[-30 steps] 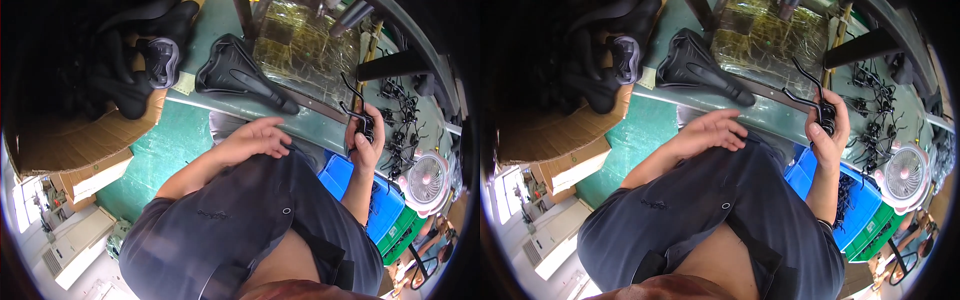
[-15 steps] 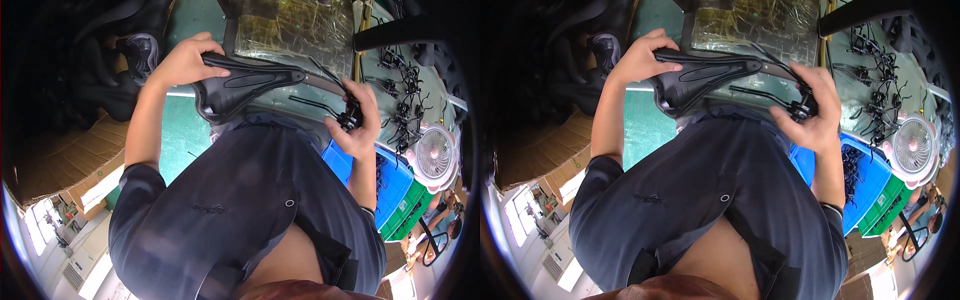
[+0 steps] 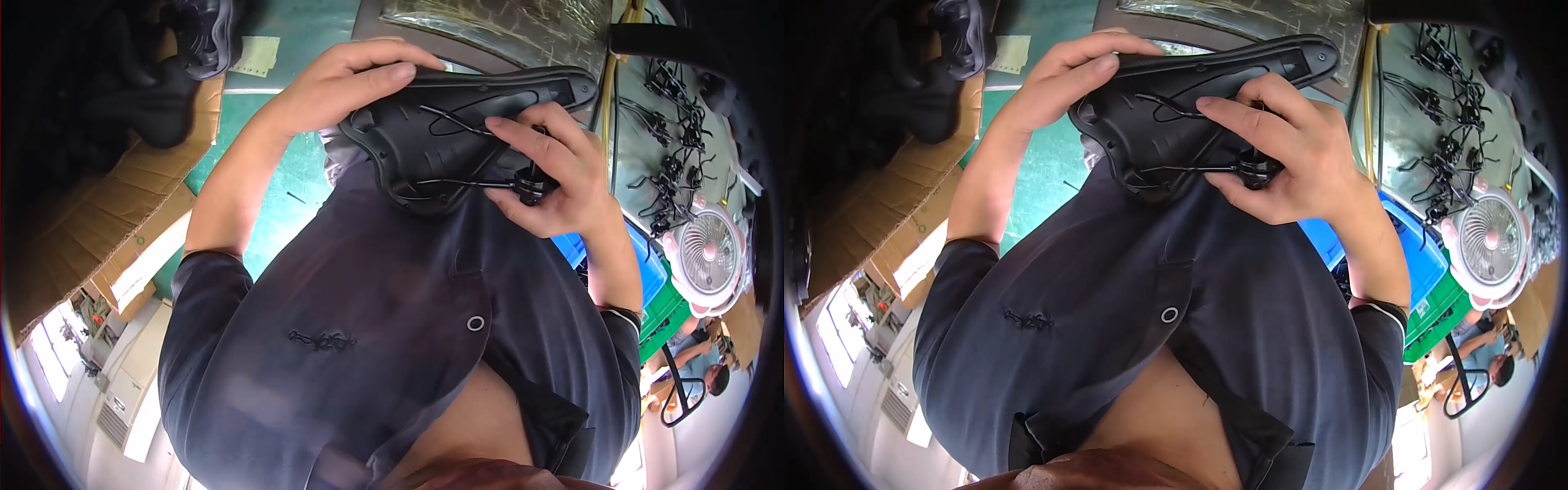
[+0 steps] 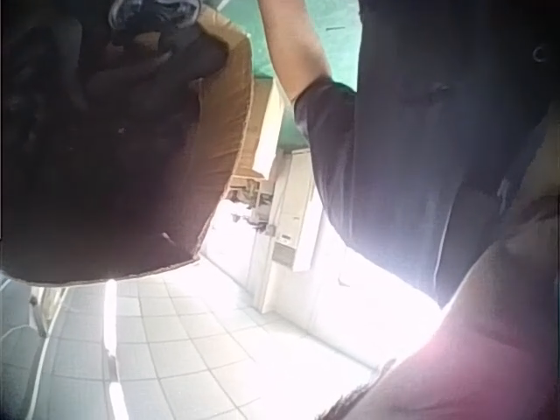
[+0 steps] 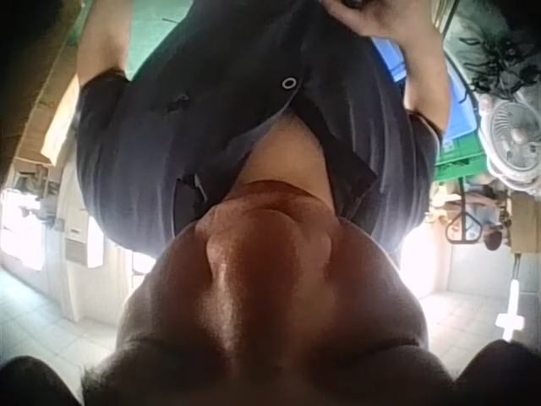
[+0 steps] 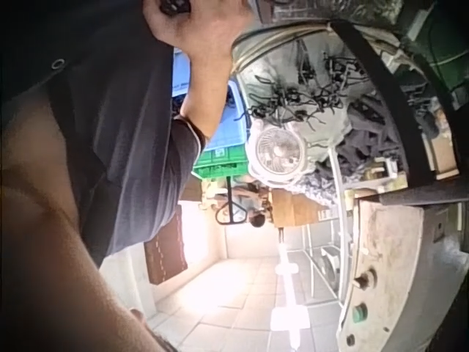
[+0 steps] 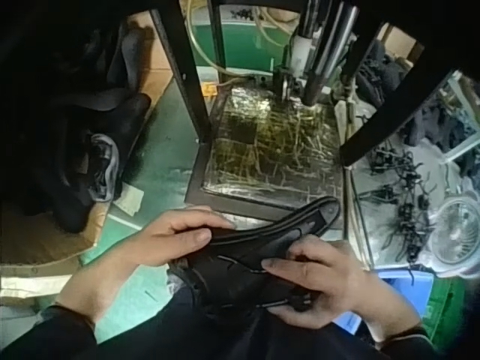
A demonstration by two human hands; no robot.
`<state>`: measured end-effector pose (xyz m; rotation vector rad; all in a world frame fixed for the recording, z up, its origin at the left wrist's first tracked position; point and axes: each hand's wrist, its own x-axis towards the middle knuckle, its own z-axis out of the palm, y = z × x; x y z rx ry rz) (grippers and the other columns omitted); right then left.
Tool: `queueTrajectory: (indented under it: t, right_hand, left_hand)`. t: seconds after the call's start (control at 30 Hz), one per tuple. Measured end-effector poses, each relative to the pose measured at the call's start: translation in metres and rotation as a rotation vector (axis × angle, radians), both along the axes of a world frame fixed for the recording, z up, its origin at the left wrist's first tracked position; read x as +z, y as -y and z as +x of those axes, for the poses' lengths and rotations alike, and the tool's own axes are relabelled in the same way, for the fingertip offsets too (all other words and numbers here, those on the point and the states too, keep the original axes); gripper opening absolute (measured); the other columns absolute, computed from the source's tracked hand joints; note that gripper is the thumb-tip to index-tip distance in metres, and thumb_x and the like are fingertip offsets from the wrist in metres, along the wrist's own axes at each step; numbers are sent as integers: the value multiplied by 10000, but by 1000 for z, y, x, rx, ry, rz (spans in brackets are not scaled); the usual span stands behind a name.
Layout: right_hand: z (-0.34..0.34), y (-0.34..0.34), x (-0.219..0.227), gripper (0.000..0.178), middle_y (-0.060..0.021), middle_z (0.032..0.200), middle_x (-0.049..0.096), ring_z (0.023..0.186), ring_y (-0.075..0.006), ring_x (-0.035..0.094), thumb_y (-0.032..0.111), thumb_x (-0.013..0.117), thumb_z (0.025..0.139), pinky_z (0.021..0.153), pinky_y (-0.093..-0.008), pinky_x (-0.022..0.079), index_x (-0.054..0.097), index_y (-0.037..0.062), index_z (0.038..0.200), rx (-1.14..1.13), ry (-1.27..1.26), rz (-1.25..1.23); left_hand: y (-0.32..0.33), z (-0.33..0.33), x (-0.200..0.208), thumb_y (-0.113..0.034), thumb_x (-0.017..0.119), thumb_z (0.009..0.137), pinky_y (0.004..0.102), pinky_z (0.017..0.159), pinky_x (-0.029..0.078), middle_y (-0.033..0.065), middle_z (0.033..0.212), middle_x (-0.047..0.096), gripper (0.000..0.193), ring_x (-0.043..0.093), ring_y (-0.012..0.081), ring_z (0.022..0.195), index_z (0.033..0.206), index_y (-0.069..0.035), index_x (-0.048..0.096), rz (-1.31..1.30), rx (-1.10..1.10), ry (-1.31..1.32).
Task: The recorder is assembling bicycle seats by attaching metal rails and using an industrial press to secure components in a factory setting.
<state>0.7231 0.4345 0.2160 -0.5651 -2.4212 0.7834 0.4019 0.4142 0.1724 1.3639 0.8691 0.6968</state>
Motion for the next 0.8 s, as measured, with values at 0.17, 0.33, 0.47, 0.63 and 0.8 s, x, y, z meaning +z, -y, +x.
queueTrajectory:
  t: [0.17, 0.33, 0.47, 0.63, 0.8]
  right_hand:
    - [-7, 1, 1, 666, -70, 991, 634, 659, -230, 639, 209, 909, 597, 546, -345, 523, 772, 109, 1242, 39, 24, 9]
    - [-13, -2, 5, 626, -55, 991, 606, 649, -230, 633, 215, 893, 613, 543, -359, 516, 765, 124, 1218, 145, 39, 40]
    - [-24, -11, 4, 614, -50, 996, 586, 653, -236, 635, 223, 881, 626, 553, -369, 528, 744, 125, 1216, 231, 17, 107]
    - [-25, -15, 8, 598, -47, 1000, 586, 670, -242, 650, 223, 876, 635, 540, -384, 523, 730, 120, 1205, 281, 9, 132]
    - [-24, -29, 5, 561, -57, 1024, 605, 698, -262, 672, 236, 872, 661, 546, -408, 522, 714, 134, 1189, 294, -19, 175]
  left_hand:
    - [6, 4, 0, -196, 571, 1104, 298, 1023, 472, 75, 1259, 687, 348, 620, 163, 1178, 1346, 4, 722, 48, 42, -59]
    - [12, 16, 8, -160, 581, 1084, 310, 1028, 475, 96, 1243, 698, 332, 634, 185, 1172, 1334, 1, 729, 135, 34, -115]
    - [12, 16, 6, -144, 579, 1076, 334, 1030, 487, 106, 1232, 708, 320, 650, 208, 1167, 1310, 7, 736, 77, 68, -92]
    - [7, 27, 9, -132, 632, 1054, 332, 928, 513, 91, 1116, 720, 270, 670, 202, 1056, 1258, -6, 754, 240, 60, -124]
    - [-3, 35, 13, -126, 718, 1003, 344, 837, 534, 101, 1001, 725, 242, 696, 225, 950, 1213, -18, 769, 338, 44, -185]
